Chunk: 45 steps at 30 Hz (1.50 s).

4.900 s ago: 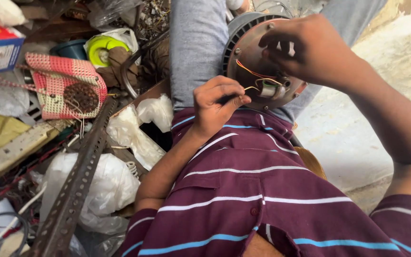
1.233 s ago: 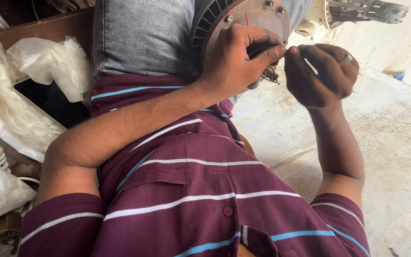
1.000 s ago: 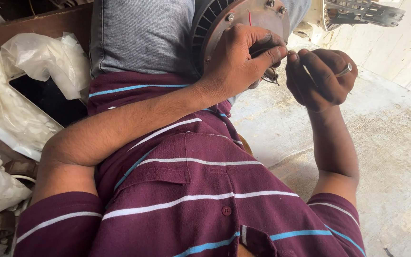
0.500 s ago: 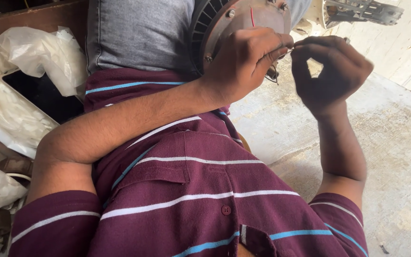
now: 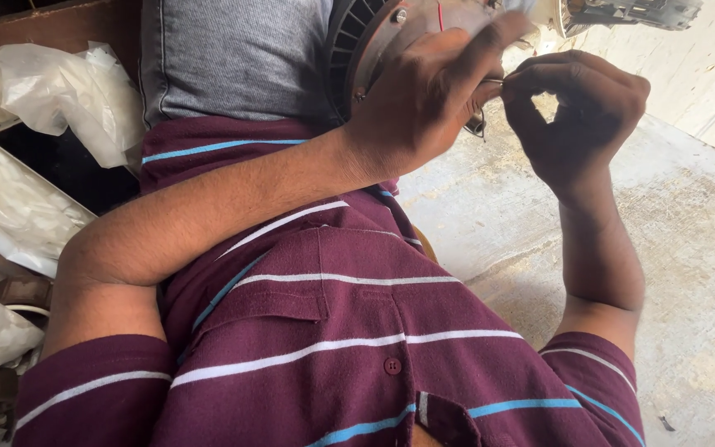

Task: The person sits on the floor with an electric fan motor across their lap and rewires its terminal block. They hold a capacitor and switch component, connect colored wires to the terminals, tighten connections using a screwdriver, and route the wires into the motor housing.

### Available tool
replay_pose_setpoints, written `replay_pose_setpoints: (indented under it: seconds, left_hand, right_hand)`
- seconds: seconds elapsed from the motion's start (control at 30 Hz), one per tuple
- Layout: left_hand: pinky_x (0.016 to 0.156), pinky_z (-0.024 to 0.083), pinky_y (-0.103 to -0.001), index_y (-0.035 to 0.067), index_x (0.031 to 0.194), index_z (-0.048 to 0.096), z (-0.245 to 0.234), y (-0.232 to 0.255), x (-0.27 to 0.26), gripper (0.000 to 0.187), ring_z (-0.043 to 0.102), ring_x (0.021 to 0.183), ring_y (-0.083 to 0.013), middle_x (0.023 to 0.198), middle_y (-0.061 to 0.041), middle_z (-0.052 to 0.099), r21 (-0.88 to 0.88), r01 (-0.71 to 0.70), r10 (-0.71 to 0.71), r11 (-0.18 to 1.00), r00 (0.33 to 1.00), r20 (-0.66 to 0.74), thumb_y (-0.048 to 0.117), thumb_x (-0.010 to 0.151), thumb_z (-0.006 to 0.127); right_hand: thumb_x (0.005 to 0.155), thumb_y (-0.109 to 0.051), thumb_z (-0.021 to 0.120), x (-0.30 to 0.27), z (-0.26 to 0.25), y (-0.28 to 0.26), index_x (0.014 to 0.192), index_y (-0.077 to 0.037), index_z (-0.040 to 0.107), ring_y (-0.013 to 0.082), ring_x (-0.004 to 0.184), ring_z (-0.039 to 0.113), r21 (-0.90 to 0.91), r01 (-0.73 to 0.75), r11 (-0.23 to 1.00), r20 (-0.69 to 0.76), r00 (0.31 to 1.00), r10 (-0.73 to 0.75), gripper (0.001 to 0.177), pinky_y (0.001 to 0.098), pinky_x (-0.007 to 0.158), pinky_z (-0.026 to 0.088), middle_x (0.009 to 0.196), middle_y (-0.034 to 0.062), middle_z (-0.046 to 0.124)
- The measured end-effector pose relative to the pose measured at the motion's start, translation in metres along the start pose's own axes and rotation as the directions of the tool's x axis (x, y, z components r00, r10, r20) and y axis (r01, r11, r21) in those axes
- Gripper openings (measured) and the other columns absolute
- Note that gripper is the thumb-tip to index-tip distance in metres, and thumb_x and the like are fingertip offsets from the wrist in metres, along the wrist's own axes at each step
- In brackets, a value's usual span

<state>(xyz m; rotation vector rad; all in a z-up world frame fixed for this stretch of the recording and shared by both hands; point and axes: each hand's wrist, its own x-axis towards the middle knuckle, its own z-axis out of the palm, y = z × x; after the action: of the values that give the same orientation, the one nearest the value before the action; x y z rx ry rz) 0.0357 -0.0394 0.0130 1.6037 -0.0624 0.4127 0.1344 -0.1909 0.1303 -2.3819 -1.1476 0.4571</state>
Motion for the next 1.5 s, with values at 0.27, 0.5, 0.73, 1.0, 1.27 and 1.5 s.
replay_pose_setpoints:
  seconds: [0.27,0.5,0.73,1.0,1.27,1.5]
  left_hand:
    - [0.073,0.054,-0.034,0.011,0.117,0.05,-0.011,0.001,0.009,0.017,0.062,0.076,-0.0188,0.095,-0.003,0.063,0.361,-0.383,0.373,0.85,0.922,0.101,0.013,0.106,0.064]
    - [0.076,0.058,-0.038,0.005,0.143,0.034,0.01,-0.02,-0.009,0.04,0.072,0.084,-0.0254,0.088,-0.008,0.066,-0.072,-0.088,0.094,0.994,0.993,0.077,-0.002,0.109,0.054]
    - [0.067,0.058,-0.037,0.008,0.159,0.008,0.009,-0.019,-0.009,0.073,0.073,0.081,-0.0279,0.087,-0.013,0.066,-0.057,-0.115,0.114,0.992,0.993,-0.022,-0.002,0.108,0.059]
    - [0.067,0.058,-0.035,0.0,0.153,0.016,0.007,-0.019,-0.008,0.064,0.07,0.082,-0.0261,0.088,-0.011,0.062,-0.056,-0.19,0.19,0.98,0.982,0.0,-0.005,0.107,0.06]
    - [0.07,0.057,-0.042,0.006,0.127,0.041,-0.015,0.0,0.017,0.036,0.067,0.071,-0.0259,0.076,-0.007,0.059,-0.006,-0.192,0.192,0.981,0.979,0.072,-0.002,0.101,0.063]
    - [0.066,0.057,-0.036,0.004,0.16,0.0,0.006,-0.018,-0.003,0.083,0.069,0.077,-0.0239,0.089,-0.01,0.063,-0.043,-0.181,0.181,0.982,0.983,-0.004,-0.007,0.105,0.061]
  right_hand:
    - [0.101,-0.001,0.078,-0.02,0.011,0.04,0.104,0.007,0.07,0.013,0.069,0.07,0.795,-0.57,0.208,0.424,0.768,0.48,0.011,0.0223,0.063,0.057,0.084,0.0117,0.072]
    - [0.1,-0.008,0.078,-0.003,0.003,0.014,0.105,0.004,0.068,0.0143,0.074,0.066,0.799,-0.591,0.114,0.465,0.726,0.506,0.017,0.0237,0.068,0.053,0.089,0.0104,0.071]
    - [0.09,-0.007,0.088,0.017,0.001,0.002,0.098,-0.002,0.07,0.0242,0.08,0.068,-0.348,0.326,0.879,-0.015,0.936,-0.352,0.02,0.0332,0.064,0.05,0.09,0.0114,0.069]
    - [0.096,-0.006,0.082,-0.004,0.005,0.034,0.107,-0.003,0.079,0.0205,0.086,0.069,-0.37,0.481,0.795,0.071,0.868,-0.492,0.012,0.033,0.071,0.052,0.097,0.0083,0.074]
    - [0.105,-0.017,0.078,-0.004,-0.008,0.002,0.108,0.002,0.068,0.0184,0.079,0.067,0.052,-0.242,0.969,0.119,0.965,0.235,0.022,0.0266,0.068,0.052,0.096,0.0127,0.067]
    - [0.099,-0.012,0.082,0.012,-0.006,0.006,0.107,0.002,0.068,0.0201,0.081,0.069,-0.209,0.2,0.957,0.025,0.98,-0.199,0.021,0.029,0.064,0.048,0.098,0.0151,0.068]
